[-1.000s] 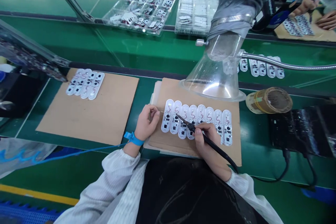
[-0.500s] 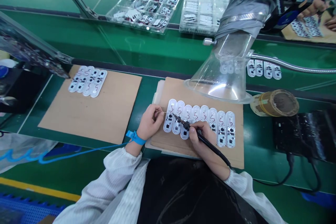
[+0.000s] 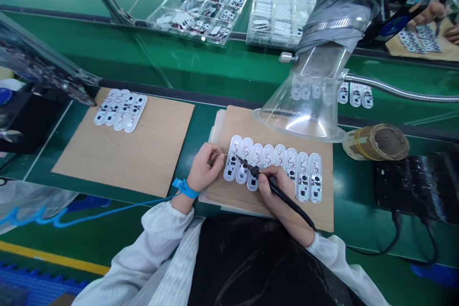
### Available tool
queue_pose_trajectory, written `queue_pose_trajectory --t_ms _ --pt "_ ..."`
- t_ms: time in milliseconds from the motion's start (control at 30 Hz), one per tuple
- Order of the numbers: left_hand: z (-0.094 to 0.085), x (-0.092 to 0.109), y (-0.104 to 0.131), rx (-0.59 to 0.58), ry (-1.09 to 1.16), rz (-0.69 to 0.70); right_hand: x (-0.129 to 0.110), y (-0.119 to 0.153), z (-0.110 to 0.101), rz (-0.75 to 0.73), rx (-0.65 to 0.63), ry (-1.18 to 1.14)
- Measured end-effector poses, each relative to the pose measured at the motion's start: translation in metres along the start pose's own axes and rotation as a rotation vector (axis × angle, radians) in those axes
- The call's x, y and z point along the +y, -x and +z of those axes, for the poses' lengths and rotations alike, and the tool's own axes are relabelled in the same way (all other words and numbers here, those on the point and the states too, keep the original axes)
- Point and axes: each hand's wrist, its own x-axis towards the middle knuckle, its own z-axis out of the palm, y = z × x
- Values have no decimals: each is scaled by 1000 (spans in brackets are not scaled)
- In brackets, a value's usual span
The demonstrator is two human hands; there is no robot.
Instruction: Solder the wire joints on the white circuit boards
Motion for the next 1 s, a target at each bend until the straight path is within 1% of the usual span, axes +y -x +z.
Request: queue_pose_trajectory --t_ms 100,200,333,500,800,1000 --pt "-1 -2 1 41 16 -5 1 0 -1 -13 28 -24" --pt "-1 -4 1 52 26 -21 0 -2 0 6 8 -24" --pt "0 -4 0 35 22 -48 -2 -4 3 42 -24 -20" --pt "1 -4 0 20 6 -63 -2 -5 6 46 -38 -28" --pt "2 -3 -1 2 -25 -67 0 -9 10 -20 -33 8" --pt "1 -2 1 12 -23 -63 -3 -7 5 54 -48 -11"
